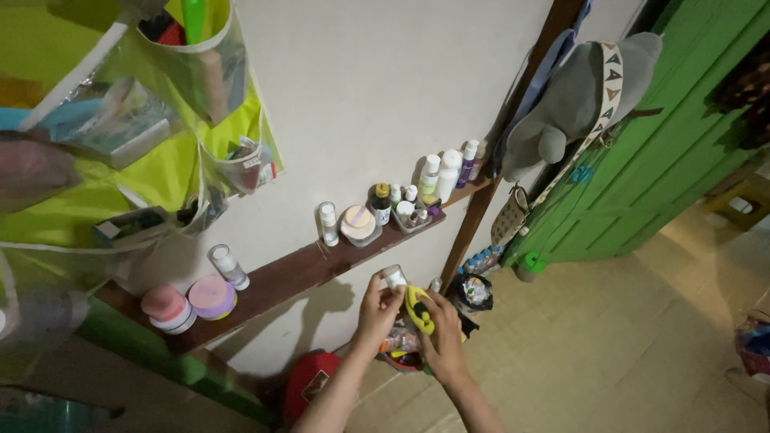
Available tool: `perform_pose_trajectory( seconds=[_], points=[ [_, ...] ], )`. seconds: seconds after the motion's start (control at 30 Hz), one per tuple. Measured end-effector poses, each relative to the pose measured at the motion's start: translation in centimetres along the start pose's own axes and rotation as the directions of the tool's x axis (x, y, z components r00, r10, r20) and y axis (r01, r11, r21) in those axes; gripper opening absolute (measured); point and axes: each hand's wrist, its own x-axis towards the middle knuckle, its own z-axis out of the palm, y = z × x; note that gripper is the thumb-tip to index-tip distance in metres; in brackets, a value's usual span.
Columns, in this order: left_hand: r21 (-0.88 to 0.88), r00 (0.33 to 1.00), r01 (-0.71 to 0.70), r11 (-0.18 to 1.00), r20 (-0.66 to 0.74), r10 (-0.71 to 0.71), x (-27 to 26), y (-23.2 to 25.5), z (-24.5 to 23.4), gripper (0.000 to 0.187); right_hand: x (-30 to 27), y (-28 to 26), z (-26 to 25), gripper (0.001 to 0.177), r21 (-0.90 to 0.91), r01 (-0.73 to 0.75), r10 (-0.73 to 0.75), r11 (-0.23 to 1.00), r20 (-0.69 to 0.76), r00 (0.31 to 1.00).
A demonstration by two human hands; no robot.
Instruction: Organizing various bottles, jars, and supplies on a shelf and in a wall-mounted pocket organizer.
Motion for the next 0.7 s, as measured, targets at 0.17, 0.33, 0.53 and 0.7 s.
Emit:
perform_pose_trajectory(
  seconds=[0.17,0.33,0.53,0.7],
  points=[
    [-0.036,0.996,0.067,0.997,-0.062,-0.069,0.4,1.2,-0.5,0.044,-1.4,-0.5,0.5,0.057,-0.047,-0.028,0.028,0.998,0.001,1.0],
    [0.023,0.997,-0.002,1.0,-0.073,0.003,0.3,1.8,-0.9,0.047,-2.9,0.4,1.1,0.058,-0.001,-0.12,0.12,0.993,0.067,0.991],
    [-0.075,0.977,0.177,0.981,-0.106,-0.184,0.3,0.9,-0.5,0.051,-2.0,-1.9,0.8,0.061,0.04,0.024,-0.026,0.999,0.048,0.999],
    [-0.217,0.977,0.204,0.955,-0.019,-0.213,0.0,-0.4,0.1,0.042,-1.3,-3.0,1.6,0.066,0.059,0.03,-0.032,0.998,0.036,0.999]
  ],
)
